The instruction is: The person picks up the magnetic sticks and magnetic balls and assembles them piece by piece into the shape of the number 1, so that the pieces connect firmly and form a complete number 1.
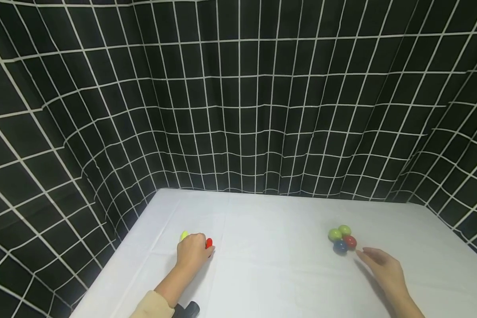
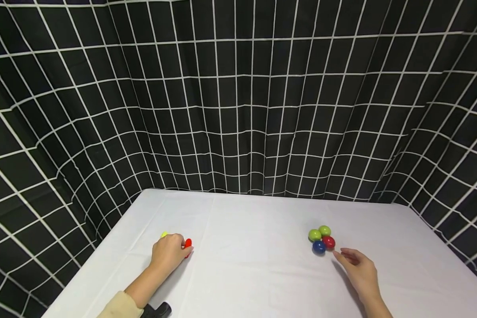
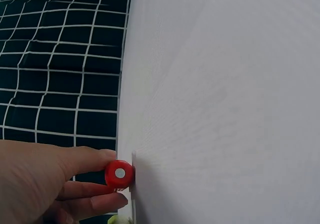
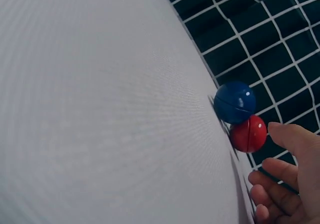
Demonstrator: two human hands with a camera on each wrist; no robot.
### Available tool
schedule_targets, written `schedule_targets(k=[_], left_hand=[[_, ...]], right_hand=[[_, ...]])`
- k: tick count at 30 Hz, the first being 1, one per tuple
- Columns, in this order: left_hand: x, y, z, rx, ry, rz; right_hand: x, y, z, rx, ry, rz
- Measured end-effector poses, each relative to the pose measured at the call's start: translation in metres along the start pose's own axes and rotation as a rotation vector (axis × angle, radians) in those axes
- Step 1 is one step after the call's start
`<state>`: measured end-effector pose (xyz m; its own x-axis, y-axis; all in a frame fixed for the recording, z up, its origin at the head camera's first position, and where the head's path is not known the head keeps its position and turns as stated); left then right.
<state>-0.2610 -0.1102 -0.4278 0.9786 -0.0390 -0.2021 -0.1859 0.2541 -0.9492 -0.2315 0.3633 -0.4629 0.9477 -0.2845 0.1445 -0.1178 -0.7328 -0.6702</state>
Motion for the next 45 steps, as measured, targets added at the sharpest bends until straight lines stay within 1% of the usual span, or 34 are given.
schedule_targets(k=[4, 9, 14, 17, 25, 29, 35, 39, 45], left_hand=[[-0.002, 0.000, -0.001, 0.017, -0.002, -0.007], [-0.003, 0.001, -0.002, 0.079, -0.025, -0.038], [-0.002, 0.003, 0.002, 0.133, -0.033, -0.085], [-0.001, 0.005, 0.005, 0.156, -0.037, -0.101], [0.000, 0.011, 0.011, 0.190, -0.014, -0.066], [0.001, 0.016, 0.019, 0.277, -0.021, -0.082], [0.000, 0.028, 0.032, 0.472, -0.032, -0.165], [-0.002, 0.036, 0.038, 0.587, -0.025, -0.226], [-0.002, 0.040, 0.044, 0.734, -0.005, -0.290]], right_hand=[[-0.001, 0.003, 0.003, 0.003, 0.004, -0.011], [-0.002, 0.002, 0.002, 0.008, -0.010, -0.031], [-0.002, -0.001, 0.002, 0.015, -0.017, -0.041], [-0.002, -0.002, 0.002, 0.009, -0.022, -0.035], [-0.001, -0.002, 0.002, 0.012, -0.018, -0.045], [-0.001, -0.001, 0.002, 0.010, -0.019, -0.040], [0.000, 0.001, 0.003, 0.007, -0.026, -0.031], [0.000, 0.001, 0.004, 0.014, -0.029, -0.030], [0.000, 0.000, 0.005, 0.034, -0.037, -0.023]])
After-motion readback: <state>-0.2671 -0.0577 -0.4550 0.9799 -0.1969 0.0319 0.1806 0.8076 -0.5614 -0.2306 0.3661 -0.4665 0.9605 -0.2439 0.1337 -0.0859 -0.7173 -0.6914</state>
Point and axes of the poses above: each hand's wrist, its own x-axis away from the middle knuckle, its own y-axis out of the palm, z = x × y, the point moved 3 cm from there along -x, towards the middle knuckle, and after that the axes turned 8 degrees about -z, right-handed, at the moved point
